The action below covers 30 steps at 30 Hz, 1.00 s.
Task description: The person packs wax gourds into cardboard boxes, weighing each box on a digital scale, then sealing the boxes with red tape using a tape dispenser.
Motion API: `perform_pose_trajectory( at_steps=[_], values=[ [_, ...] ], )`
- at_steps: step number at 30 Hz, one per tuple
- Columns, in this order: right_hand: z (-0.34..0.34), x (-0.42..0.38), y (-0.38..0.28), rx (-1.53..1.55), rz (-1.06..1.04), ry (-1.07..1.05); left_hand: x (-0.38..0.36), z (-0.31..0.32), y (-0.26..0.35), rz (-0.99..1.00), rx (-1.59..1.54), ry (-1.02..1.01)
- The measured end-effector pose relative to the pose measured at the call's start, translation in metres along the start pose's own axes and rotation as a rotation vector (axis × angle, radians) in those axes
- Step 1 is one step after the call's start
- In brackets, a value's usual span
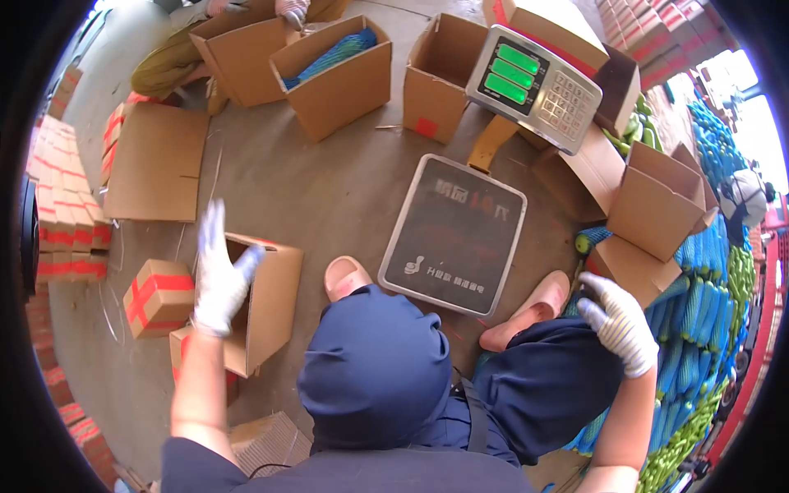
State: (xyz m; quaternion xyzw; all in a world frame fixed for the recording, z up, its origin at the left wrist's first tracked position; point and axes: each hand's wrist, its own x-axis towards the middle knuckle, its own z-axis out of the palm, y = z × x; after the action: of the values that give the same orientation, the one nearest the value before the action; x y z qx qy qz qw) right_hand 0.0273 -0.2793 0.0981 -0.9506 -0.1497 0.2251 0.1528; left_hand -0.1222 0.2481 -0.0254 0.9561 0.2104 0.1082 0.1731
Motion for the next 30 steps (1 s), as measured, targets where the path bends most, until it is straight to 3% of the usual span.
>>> perform_pose_trajectory(
  at_steps=[2, 4, 6, 7, 9, 12, 16, 18, 22, 24, 26, 28, 30],
  values=[
    [0.011, -0.008, 0.010, -0.081, -0.036, -0.099, -0.079, 0.020, -0.025, -0.118, 0.003, -0.095],
    [0.020, -0.008, 0.020, -0.161, -0.098, -0.129, -0.131, 0.028, -0.052, -0.418, -0.270, -0.412],
    [0.023, -0.003, 0.018, -0.206, -0.150, -0.115, -0.141, 0.019, -0.070, -0.342, -0.088, -0.532],
    [0.022, -0.002, 0.017, -0.194, -0.184, -0.056, -0.131, 0.011, -0.064, -0.313, -0.171, -0.486],
    [0.024, -0.004, 0.026, -0.165, -0.226, 0.033, -0.091, -0.047, -0.005, -0.234, -0.246, -0.489],
    [0.028, -0.011, 0.039, -0.136, -0.225, 0.043, -0.036, -0.074, 0.036, -0.123, -0.247, -0.681],
    [0.028, -0.027, 0.033, -0.103, -0.180, 0.013, 0.032, -0.080, 0.150, 0.285, -0.229, -0.744],
    [0.028, -0.035, 0.033, -0.061, -0.252, 0.048, 0.058, -0.055, 0.190, 0.448, -0.166, -0.829],
    [0.024, -0.054, 0.038, -0.030, -0.160, 0.021, 0.067, 0.007, 0.246, 0.801, -0.100, -0.843],
    [0.032, -0.058, 0.054, 0.015, -0.154, 0.084, 0.055, 0.027, 0.266, 0.869, -0.114, -0.858],
    [0.039, -0.066, 0.069, 0.023, -0.155, 0.184, 0.043, 0.052, 0.271, 0.815, -0.160, -0.898],
    [0.036, -0.072, 0.076, 0.035, -0.156, 0.153, 0.031, 0.060, 0.283, 0.755, -0.114, -0.934],
    [0.035, -0.077, 0.079, 0.017, -0.137, 0.165, 0.025, 0.070, 0.284, 0.852, -0.035, -0.876]
  ],
)
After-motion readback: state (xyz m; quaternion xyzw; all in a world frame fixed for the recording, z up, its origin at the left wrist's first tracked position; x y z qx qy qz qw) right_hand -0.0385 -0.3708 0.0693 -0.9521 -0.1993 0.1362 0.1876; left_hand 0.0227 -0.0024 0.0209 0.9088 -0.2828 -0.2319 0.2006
